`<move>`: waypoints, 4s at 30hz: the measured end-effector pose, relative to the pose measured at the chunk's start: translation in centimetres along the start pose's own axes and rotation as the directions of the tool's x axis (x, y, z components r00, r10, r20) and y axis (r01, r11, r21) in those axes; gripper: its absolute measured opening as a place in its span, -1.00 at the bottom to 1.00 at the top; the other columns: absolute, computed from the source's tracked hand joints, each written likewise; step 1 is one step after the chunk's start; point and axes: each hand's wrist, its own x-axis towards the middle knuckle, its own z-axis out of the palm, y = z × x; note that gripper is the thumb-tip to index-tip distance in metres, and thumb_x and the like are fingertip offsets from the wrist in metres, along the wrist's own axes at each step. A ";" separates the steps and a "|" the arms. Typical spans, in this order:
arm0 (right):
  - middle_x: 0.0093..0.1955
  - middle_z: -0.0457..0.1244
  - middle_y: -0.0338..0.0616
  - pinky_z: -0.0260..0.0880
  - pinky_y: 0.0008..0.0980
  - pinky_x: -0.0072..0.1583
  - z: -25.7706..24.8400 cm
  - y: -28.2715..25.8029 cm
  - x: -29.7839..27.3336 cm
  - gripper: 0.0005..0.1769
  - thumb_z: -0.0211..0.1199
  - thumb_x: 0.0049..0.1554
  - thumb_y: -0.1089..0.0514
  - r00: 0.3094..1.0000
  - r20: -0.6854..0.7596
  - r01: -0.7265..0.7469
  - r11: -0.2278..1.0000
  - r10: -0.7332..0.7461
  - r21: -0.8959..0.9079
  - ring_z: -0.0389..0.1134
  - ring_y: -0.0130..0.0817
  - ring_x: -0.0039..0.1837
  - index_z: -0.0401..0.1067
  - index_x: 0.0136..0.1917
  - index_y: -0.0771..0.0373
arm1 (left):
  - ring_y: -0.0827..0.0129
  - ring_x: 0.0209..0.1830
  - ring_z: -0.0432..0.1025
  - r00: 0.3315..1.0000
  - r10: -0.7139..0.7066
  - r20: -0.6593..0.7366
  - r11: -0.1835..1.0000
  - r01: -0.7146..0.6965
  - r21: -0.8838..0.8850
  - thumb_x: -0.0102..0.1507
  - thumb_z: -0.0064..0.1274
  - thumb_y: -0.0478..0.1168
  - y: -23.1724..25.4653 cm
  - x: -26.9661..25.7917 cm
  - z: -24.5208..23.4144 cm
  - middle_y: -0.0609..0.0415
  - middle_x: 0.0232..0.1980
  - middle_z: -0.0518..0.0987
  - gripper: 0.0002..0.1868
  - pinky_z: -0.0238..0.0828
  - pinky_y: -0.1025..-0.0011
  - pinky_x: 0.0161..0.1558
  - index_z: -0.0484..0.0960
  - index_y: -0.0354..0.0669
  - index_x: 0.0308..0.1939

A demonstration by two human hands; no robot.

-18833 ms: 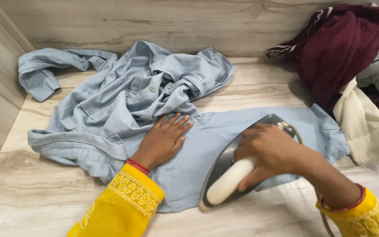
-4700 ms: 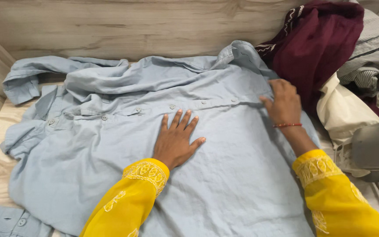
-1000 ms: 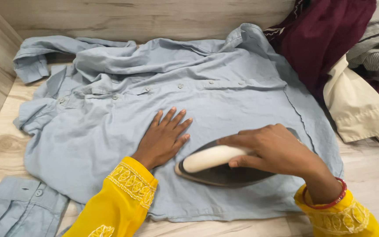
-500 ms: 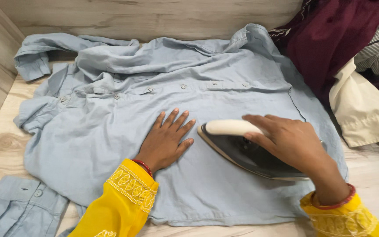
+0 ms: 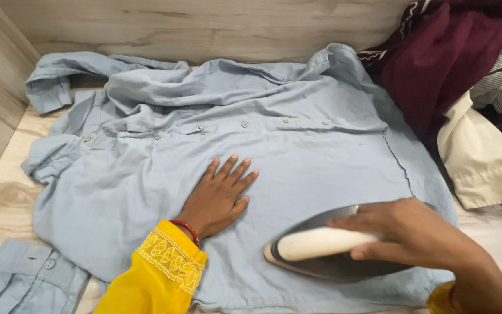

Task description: The person irons a light blue shirt on a wooden surface. They smooth the fabric with one hand while moving the iron with the other, working across the sleeves, front, and back sections of the shirt.

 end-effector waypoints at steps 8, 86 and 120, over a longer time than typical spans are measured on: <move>0.15 0.49 -0.27 0.47 -0.24 -0.03 -0.3 -0.4 1.9 -0.34 0.36 -0.03 -0.27 0.990 -0.057 0.126 0.992 -0.125 0.001 0.52 -0.16 -0.01 0.54 0.32 -0.11 | -0.01 0.58 -0.09 1.000 -0.014 0.015 1.000 0.014 0.001 0.29 -0.16 0.02 0.3 0.5 -0.1 -0.05 0.58 0.12 -0.33 -0.28 -0.10 0.46 0.23 -0.01 0.49; -0.27 0.50 0.01 0.38 -0.26 -0.14 -5.1 16.9 -0.2 -0.37 0.60 -0.09 -0.10 0.644 -0.194 -0.704 0.672 0.740 0.231 0.37 -0.25 -0.31 0.60 0.28 -0.20 | 0.00 0.58 -0.09 1.000 0.017 0.015 0.998 -0.016 -0.066 0.31 -0.21 0.04 10.4 5.0 2.3 -0.12 0.57 0.12 -0.34 -0.32 -0.17 0.46 0.26 -0.08 0.47; -0.18 0.47 -0.08 0.40 -0.27 -0.10 -7.5 16.1 8.1 -0.43 0.45 0.06 -0.06 0.747 -0.406 -0.482 0.849 0.527 0.216 0.42 -0.30 -0.24 0.54 0.36 -0.08 | 0.04 0.58 -0.07 1.000 0.016 0.018 0.996 -0.014 -0.093 0.30 -0.18 0.02 10.1 5.2 3.0 -0.08 0.57 0.14 -0.35 -0.32 -0.15 0.47 0.28 -0.07 0.46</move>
